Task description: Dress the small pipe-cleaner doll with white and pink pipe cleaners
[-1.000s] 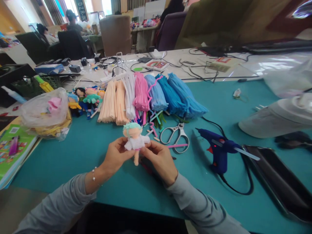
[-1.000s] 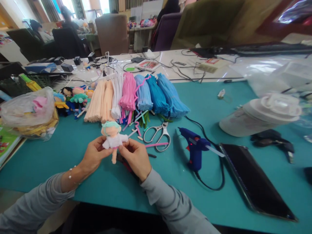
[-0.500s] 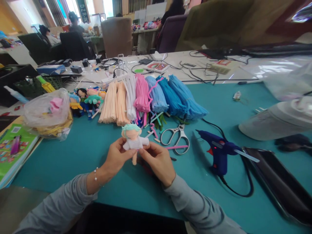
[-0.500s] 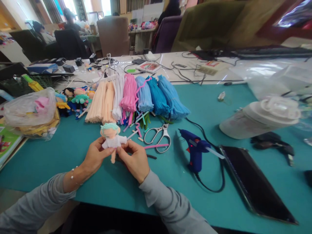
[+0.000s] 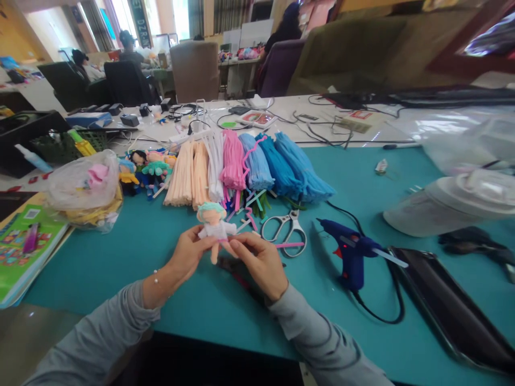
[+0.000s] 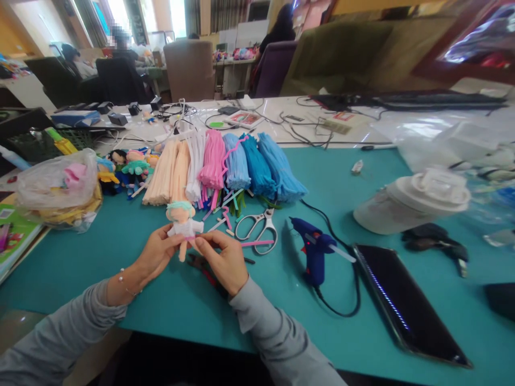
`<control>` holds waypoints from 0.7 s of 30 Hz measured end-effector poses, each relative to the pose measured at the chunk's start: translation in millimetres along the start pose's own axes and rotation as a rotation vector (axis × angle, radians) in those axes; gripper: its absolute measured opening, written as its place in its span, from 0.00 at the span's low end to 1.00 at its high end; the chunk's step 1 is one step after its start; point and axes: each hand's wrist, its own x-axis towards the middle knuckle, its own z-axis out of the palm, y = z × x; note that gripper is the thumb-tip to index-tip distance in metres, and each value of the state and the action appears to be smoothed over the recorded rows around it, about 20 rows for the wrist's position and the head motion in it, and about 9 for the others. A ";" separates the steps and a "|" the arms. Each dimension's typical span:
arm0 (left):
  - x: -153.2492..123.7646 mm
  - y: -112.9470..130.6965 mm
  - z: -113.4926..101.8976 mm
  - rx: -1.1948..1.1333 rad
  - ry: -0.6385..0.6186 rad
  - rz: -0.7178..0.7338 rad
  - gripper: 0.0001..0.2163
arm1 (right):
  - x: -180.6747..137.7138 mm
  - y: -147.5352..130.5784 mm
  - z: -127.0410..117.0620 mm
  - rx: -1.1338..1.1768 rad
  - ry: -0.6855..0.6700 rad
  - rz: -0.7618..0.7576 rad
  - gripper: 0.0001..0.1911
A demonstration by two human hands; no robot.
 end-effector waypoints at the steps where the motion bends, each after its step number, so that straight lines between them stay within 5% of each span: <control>1: 2.0 1.4 -1.4 -0.007 0.014 0.014 0.13 | 0.7 0.3 -2.9 -0.005 0.024 -0.004 0.14; 8: 15.7 12.9 -14.2 -0.026 0.117 0.141 0.14 | 4.9 8.3 -24.6 -0.046 0.242 -0.056 0.23; 21: 23.5 23.8 -34.3 -0.074 0.152 0.210 0.14 | -3.2 26.4 -43.6 -0.257 0.507 -0.306 0.12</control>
